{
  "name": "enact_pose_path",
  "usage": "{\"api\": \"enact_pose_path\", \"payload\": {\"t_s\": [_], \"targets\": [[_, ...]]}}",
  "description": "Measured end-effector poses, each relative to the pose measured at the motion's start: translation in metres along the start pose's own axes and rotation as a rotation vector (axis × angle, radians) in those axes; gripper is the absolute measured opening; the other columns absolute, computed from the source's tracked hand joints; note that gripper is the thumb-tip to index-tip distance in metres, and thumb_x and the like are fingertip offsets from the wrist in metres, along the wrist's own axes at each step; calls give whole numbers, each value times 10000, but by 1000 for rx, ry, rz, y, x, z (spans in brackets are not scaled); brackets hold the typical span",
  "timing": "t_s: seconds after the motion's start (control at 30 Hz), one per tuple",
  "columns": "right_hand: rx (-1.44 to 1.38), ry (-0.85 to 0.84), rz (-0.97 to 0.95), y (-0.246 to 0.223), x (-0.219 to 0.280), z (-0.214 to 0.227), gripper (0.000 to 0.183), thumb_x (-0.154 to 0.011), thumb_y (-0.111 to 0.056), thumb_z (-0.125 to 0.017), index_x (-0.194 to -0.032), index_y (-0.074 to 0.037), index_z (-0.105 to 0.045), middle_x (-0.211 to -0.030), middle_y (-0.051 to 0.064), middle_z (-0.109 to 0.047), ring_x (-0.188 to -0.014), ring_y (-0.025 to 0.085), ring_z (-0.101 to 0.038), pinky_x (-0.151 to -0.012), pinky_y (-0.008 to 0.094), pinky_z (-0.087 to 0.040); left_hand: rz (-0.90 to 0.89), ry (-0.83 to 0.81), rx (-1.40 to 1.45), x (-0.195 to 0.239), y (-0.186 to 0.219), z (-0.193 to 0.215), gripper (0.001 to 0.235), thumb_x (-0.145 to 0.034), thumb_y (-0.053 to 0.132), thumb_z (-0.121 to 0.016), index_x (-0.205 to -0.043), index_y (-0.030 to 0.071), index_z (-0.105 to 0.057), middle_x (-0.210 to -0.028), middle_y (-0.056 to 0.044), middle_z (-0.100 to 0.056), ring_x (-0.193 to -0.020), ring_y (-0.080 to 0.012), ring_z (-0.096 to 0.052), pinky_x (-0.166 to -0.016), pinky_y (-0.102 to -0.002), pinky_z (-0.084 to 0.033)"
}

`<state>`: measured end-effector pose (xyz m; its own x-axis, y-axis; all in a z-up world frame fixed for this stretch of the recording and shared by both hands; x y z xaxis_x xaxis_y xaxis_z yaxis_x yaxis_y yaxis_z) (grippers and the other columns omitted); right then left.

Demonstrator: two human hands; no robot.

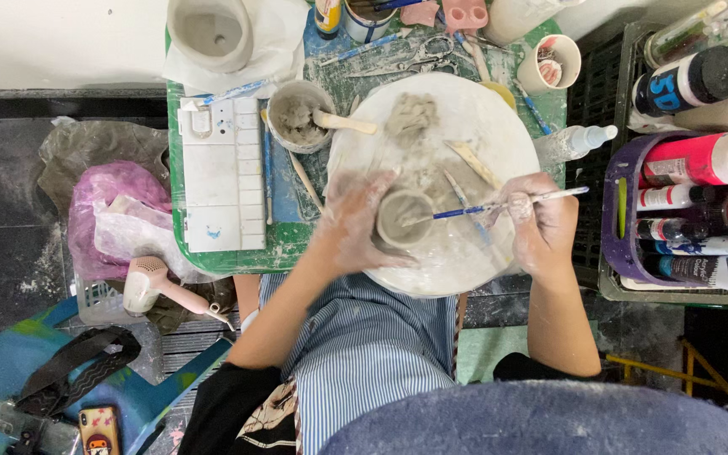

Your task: The person forms a small clay pot on a rotating turntable. They use a brush to apply clay slip to the interior and rim of the pot, then smooth the surface using a wooden tool and their hands.

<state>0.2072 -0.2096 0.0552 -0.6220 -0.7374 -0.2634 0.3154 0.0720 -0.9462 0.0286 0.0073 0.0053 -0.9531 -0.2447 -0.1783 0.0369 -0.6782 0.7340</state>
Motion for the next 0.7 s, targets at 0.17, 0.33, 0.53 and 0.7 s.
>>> {"api": "enact_pose_path", "payload": {"t_s": [0.17, 0.33, 0.53, 0.7], "targets": [[-2, -25, -49, -23, -18, -4, 191, -1102, -153, -574, -1147, 33, -575, -979, 103, -659, -817, 133, -658, -745, 297, -564, -49, 170, -14, 5, -4, 56, 1284, -539, 750, -835, -1511, 29, -406, -1511, -142, -515, -1460, -335, -430, -1253, -516, -241], [144, -120, -69, -45, -44, -9, 126, -1086, -99, -566, -1132, 19, -572, -995, 80, -643, -819, 103, -625, -739, 265, -528, 143, 221, -3, 17, -1, 39, 1144, -754, 678, -797, -1589, 26, -365, -1621, -194, -399, -1541, -368, -349, -1248, -532, -223], [473, -289, -177, -55, -88, -20, 84, -1016, -55, -610, -1087, -11, -619, -861, 34, -630, -702, 91, -570, -613, 258, -446, 118, 217, -85, 5, -5, 18, 1143, -786, 683, -768, -1606, 23, -321, -1696, -226, -246, -1601, -392, -165, -1242, -589, -169], [271, -349, -192, -41, -117, -23, 89, -1043, -60, -601, -1128, -33, -603, -894, 8, -630, -784, 58, -580, -694, 246, -485, 122, 195, -115, -10, -16, 15, 1192, -710, 726, -781, -1595, 62, -339, -1659, -194, -299, -1586, -403, -157, -1224, -605, -178]]}}
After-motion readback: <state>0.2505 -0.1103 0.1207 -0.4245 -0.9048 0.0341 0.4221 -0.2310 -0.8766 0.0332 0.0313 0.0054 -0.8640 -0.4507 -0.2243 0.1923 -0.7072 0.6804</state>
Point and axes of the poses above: each hand's wrist, its own x-axis away from the middle knuckle, its own z-axis out of the back of the hand, y = z × x, the point moved 3 cm from there along -x, towards the middle knuckle
